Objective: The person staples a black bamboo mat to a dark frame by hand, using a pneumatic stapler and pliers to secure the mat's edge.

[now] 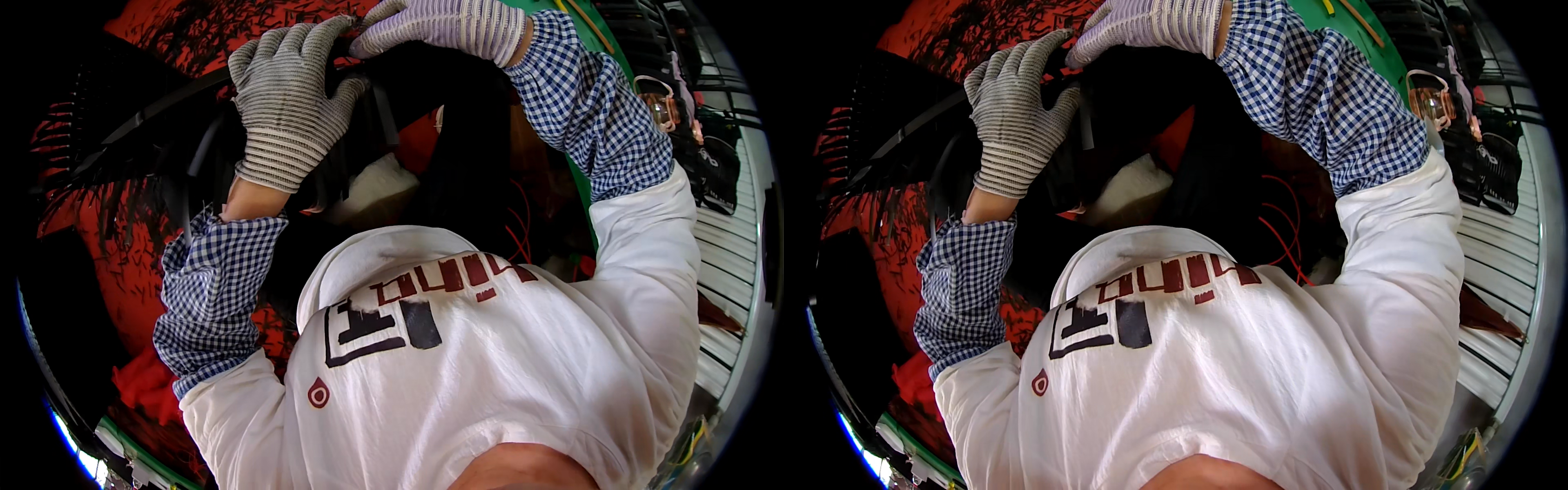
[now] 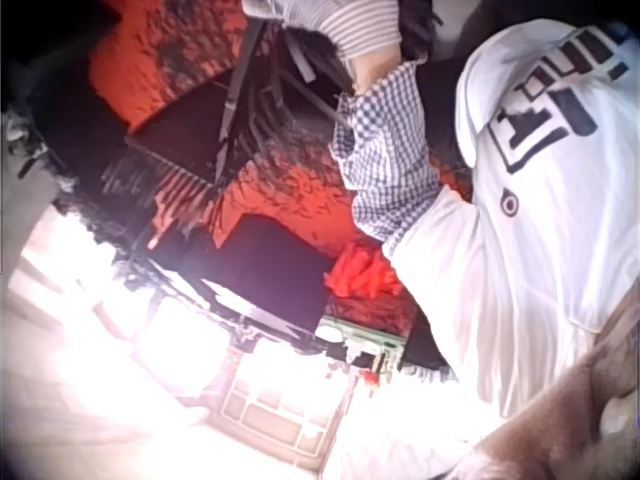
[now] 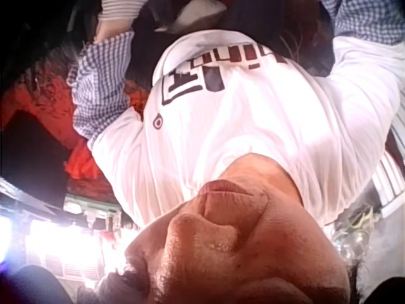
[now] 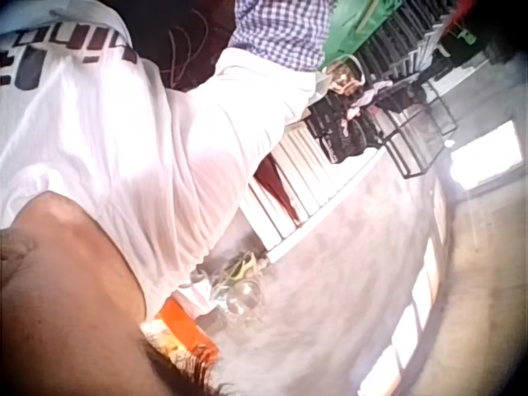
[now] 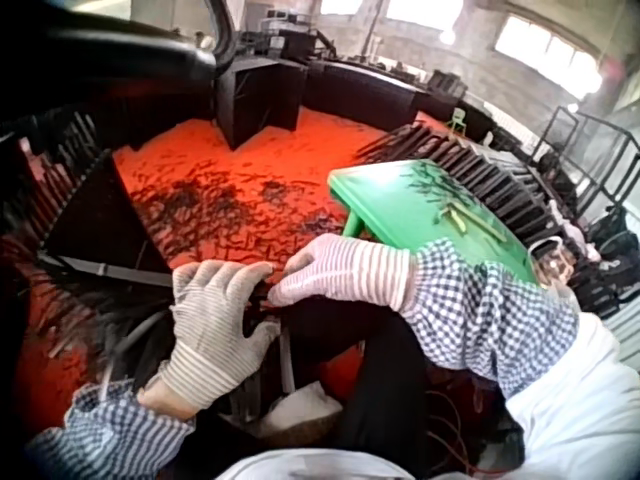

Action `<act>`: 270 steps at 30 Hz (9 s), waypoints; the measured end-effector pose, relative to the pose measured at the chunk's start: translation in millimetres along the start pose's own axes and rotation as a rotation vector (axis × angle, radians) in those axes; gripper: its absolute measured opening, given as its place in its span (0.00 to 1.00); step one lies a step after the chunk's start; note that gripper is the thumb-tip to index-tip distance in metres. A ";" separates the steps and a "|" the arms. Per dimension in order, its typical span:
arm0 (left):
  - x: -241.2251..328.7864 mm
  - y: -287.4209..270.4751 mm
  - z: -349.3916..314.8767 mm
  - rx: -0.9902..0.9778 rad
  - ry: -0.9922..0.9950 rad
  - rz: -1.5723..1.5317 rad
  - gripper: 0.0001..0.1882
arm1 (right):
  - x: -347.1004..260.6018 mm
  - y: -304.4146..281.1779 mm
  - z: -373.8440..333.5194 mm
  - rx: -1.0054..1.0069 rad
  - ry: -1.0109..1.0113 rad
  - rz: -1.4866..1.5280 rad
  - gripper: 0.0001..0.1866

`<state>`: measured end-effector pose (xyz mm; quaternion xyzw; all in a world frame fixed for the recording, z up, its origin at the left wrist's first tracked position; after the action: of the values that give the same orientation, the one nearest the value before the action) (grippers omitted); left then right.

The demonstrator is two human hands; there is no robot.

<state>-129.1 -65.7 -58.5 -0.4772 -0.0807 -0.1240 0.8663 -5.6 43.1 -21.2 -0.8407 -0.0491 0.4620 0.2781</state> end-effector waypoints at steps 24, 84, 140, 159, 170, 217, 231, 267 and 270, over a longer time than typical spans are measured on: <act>21.7 -8.4 26.0 0.045 0.037 -0.036 0.30 | -7.9 -26.3 -21.4 0.089 -0.089 0.190 0.22; 10.4 -37.0 22.7 0.294 -0.336 -0.126 0.05 | -27.6 -17.8 9.6 0.528 -0.326 -0.010 0.09; 14.9 -30.9 15.1 0.268 -0.354 -0.280 0.09 | -1.7 -28.7 17.5 0.226 -0.302 -0.070 0.13; 17.8 -30.7 11.4 0.287 -0.318 -0.284 0.07 | 37.7 -36.3 28.7 -0.008 -0.142 -0.165 0.18; 14.5 -33.6 6.4 0.268 -0.327 -0.270 0.09 | -2.8 -24.8 6.3 0.080 -0.379 0.141 0.24; 17.4 -42.0 1.1 0.276 -0.320 -0.244 0.10 | 24.4 -20.1 43.0 -0.107 -0.367 -0.091 0.15; 8.0 -34.7 8.0 0.280 -0.315 -0.337 0.08 | 15.7 -26.8 11.2 -0.114 -0.255 -0.002 0.15; -18.9 -18.0 98.9 -0.527 -0.111 -0.066 0.15 | -8.1 -15.4 -44.9 1.011 -0.697 -0.371 0.08; -7.0 2.0 105.1 -0.515 -0.191 -0.091 0.16 | 1.5 -31.6 -47.2 1.058 -0.703 -0.396 0.08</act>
<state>-137.4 25.3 -6.1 -0.6871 -0.1495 -0.1337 0.6983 38.7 50.2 13.6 -0.3650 -0.0571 0.6107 0.7004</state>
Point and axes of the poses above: each hand's wrist, its own z-axis towards the middle knuckle, its own y-axis out of the palm, x = y × z, the point moved 5 cm from there along z, towards the middle knuckle, and after that the axes turned 6 degrees about -y, right-handed, at the moved point
